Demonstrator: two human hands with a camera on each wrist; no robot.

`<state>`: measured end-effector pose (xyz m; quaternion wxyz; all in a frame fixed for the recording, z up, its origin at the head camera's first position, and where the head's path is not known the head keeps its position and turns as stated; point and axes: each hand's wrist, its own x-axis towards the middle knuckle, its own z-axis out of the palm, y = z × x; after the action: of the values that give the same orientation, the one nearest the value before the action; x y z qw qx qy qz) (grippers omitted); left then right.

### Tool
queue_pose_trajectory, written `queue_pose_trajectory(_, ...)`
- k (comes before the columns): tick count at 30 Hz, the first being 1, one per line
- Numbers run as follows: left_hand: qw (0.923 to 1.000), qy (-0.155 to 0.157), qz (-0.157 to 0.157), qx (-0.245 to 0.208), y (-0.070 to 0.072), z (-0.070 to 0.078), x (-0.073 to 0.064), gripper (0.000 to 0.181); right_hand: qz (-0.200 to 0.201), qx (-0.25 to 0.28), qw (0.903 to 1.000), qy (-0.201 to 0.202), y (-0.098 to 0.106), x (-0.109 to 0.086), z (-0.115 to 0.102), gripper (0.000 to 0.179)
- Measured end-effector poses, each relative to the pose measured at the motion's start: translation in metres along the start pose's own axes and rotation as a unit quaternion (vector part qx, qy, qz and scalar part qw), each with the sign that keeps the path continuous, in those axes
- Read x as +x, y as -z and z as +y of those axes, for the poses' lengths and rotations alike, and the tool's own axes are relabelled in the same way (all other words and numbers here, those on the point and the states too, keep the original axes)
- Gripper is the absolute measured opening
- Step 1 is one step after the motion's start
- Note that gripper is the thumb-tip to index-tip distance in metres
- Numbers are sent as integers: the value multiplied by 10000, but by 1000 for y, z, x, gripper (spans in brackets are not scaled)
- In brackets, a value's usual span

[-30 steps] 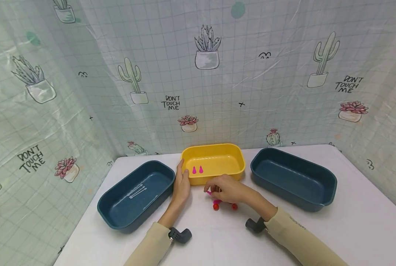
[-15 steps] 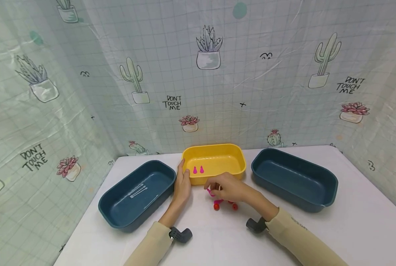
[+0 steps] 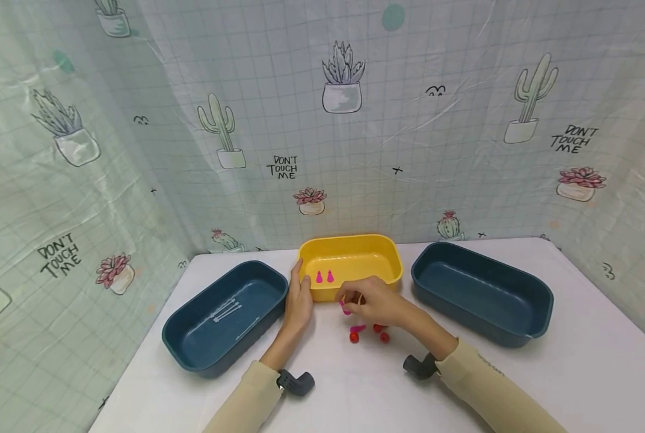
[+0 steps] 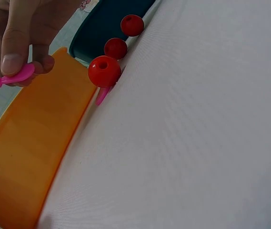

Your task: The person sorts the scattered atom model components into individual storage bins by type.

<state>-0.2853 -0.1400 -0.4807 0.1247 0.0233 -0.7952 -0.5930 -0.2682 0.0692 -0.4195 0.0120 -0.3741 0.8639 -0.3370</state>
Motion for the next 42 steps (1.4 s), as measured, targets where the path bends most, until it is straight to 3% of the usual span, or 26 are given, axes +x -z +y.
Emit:
queue_pose_trajectory(7, 10000, 38, -9, -48, -1, 0, 0, 53, 208, 95, 9997, -93, 3, 0, 0, 16)
queue_pose_trajectory(18, 10000, -35, -18, -31, -1, -2, 2, 53, 430, 186, 9988, 108, 14, 7, 1, 17)
queue_pose_trajectory(31, 9999, 37, -98, -60, 0, -2, 3, 54, 701, 301, 9971, 42, 38, 33, -7, 15)
queue_pose_trajectory(42, 10000, 46, -72, -31, -1, -3, 4, 55, 728, 362, 9965, -180, 41, 51, -9, 16)
